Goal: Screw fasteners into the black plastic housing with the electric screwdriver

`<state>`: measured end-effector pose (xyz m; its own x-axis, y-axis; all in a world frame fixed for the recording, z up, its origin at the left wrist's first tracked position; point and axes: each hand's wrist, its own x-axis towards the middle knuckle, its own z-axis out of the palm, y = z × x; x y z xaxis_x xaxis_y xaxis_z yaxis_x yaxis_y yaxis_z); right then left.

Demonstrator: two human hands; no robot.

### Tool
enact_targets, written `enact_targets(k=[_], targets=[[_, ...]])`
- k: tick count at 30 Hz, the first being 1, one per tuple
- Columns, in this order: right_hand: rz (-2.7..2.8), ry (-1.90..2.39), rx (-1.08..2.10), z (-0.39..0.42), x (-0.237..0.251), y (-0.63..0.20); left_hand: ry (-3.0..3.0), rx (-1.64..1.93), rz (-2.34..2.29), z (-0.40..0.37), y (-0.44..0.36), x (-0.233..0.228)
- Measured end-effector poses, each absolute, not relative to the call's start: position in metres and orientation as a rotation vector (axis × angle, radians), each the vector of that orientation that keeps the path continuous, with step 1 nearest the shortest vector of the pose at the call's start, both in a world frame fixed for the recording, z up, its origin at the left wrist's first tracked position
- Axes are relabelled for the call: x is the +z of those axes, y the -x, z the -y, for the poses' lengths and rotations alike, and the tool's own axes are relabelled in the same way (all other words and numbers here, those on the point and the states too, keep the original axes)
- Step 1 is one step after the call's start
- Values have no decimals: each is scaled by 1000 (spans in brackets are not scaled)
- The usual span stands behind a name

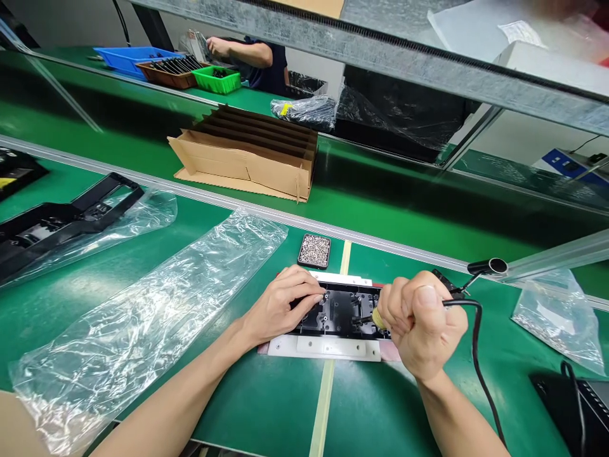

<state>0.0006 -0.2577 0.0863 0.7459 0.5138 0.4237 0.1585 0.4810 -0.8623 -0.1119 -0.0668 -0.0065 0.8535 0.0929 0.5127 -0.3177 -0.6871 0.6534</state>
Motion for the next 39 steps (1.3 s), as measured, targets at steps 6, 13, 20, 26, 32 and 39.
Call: enact_targets(k=[6, 13, 20, 26, 32, 39], targets=[[732, 1068, 231, 257, 87, 0, -2232, 666, 163, 66, 112, -6], [732, 1063, 236, 257, 85, -1, -2240, 676, 160, 66, 112, -7], [740, 1069, 234, 257, 86, -1, -2239, 674, 160, 66, 112, -7], [746, 1076, 239, 258, 86, -1, -2237, 678, 168, 66, 112, -8], [743, 1071, 235, 257, 85, -1, -2230, 672, 178, 66, 112, -7], [753, 1071, 226, 257, 85, -1, -2233, 670, 173, 67, 112, -6]])
